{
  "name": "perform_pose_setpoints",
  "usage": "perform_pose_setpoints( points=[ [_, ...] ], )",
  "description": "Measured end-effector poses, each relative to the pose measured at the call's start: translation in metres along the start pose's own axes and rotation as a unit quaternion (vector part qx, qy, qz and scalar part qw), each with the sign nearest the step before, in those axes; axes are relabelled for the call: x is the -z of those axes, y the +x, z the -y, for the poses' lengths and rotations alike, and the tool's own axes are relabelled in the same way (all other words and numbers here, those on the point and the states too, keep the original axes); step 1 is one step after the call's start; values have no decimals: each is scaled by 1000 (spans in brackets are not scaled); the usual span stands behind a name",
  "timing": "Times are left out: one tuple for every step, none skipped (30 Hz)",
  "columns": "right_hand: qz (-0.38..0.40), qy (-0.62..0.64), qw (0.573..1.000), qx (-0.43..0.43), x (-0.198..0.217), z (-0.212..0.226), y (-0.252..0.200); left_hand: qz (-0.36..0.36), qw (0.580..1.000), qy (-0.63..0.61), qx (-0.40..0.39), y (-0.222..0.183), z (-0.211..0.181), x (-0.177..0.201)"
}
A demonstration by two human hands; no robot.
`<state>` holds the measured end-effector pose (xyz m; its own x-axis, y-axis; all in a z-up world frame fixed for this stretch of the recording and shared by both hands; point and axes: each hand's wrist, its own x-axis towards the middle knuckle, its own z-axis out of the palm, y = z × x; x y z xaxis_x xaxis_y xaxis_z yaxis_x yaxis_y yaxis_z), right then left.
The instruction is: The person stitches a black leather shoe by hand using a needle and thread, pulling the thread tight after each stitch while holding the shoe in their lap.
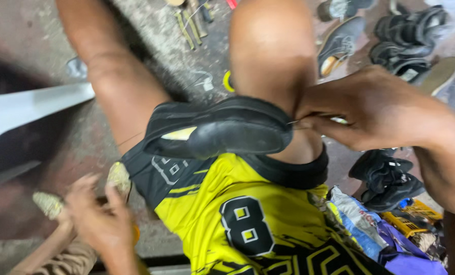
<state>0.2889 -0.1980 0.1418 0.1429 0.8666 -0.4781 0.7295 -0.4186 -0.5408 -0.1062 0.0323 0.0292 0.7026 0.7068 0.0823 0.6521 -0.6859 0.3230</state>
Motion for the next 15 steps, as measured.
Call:
perform_pose_setpoints(
  points=[
    [15, 1, 1000, -18, 0, 0, -1, 15, 995, -95, 21, 0, -14, -1],
    [13, 3, 1000, -18, 1, 1, -2, 27, 981, -190, 40, -1, -29, -3],
    [11, 5, 1000, -18, 1, 3, -3, 75, 963, -242, 92, -2, -45, -7],
    [7, 3, 1000, -14, 2, 3, 0, 117, 937, -296, 142, -2, -61, -15],
    [32, -8, 998, -55, 3, 4, 1, 101, 949, -283, 97, -2, -73, -21],
    [54, -18, 993, -101, 3, 6, -1, 89, 957, -271, 50, -2, -80, -27],
    [58, -26, 991, -117, 3, 4, 1, 74, 947, -302, 86, -4, -85, -32],
    [65, -29, 988, -139, 1, 4, -2, 69, 933, -333, 120, -10, -88, -36],
    [55, -29, 990, -130, 0, 0, -5, 64, 917, -363, 155, -15, -87, -40],
    [45, -25, 993, -109, -2, -3, -9, 69, 921, -358, 136, -20, -81, -42],
    [35, -21, 995, -88, -4, -5, -13, 74, 925, -353, 117, -23, -71, -42],
    [19, -16, 998, -50, -5, -7, -15, 74, 929, -348, 98, -24, -63, -43],
    [3, -10, 1000, -12, -5, -8, -16, 98, 911, -379, 129, -27, -56, -39],
    [4, -8, 1000, -29, -5, -8, -16, 115, 892, -408, 156, -26, -50, -36],
    [6, -5, 999, -46, -6, -5, -17, 132, 871, -436, 182, -24, -46, -34]
  ],
)
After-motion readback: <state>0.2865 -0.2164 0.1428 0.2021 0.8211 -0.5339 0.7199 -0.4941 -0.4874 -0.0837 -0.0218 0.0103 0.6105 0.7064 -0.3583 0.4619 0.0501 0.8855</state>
